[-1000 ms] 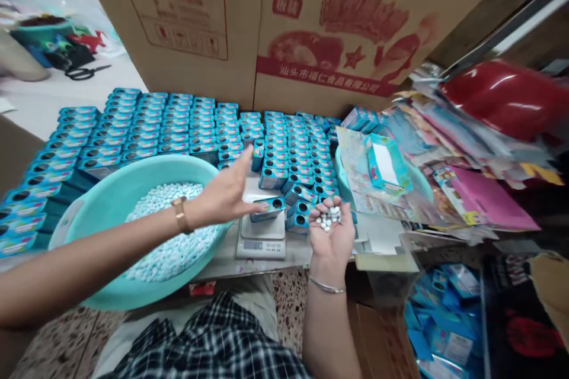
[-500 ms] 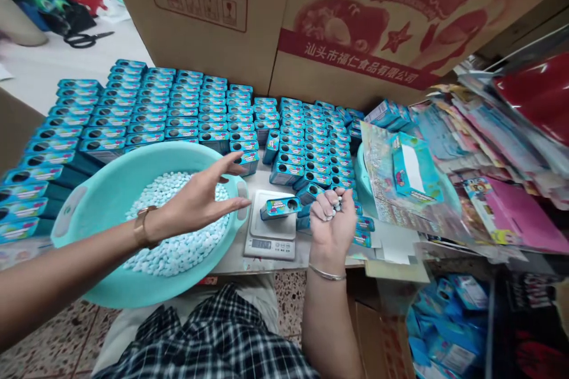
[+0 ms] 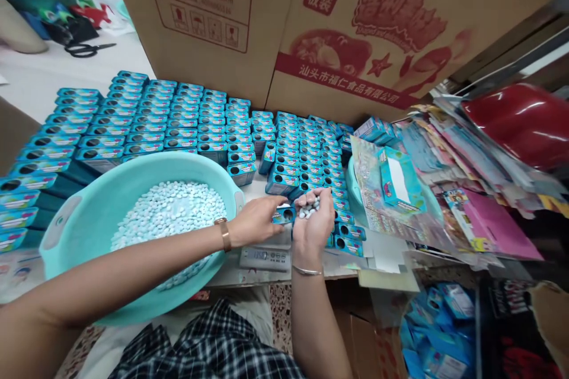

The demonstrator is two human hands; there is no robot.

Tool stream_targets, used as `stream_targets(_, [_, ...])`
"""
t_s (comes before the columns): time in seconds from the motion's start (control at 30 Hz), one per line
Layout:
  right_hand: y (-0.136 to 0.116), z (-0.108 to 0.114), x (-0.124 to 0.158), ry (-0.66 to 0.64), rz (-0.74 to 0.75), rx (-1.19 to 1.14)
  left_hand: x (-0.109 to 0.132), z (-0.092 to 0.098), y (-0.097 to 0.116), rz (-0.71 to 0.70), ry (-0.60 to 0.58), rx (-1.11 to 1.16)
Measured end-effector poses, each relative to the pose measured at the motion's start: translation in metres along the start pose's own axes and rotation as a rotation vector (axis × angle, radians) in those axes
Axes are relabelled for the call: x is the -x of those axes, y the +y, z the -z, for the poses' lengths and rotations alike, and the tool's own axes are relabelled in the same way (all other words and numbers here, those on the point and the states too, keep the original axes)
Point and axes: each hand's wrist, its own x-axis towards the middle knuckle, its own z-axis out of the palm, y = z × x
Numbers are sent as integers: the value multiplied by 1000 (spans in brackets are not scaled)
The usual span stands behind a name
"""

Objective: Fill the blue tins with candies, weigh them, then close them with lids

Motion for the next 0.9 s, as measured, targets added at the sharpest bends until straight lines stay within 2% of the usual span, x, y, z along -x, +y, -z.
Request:
stream_targets(0.23, [5,4,2,-13,60,48,-2,-4,1,14,2,-7])
stream_targets(0.43, [0,7,-3,9,-32,-45,-3,-5,2,22,-22,-6])
stream_targets(0.5, [-10,11,-8,7,-139,-161,0,3,3,12,-32,8])
stream_targets(0.6, [-30,25,-15,-36,-281,-339,10,28,3,-42,18,48])
stream_targets(0.77, [-57,53,-19,-60,-259,-443,31,73,-7,-12,138,94])
stream_targets(0.9, [-60,64,-15,-37,-252,-460,44,86,-14,19,167,55])
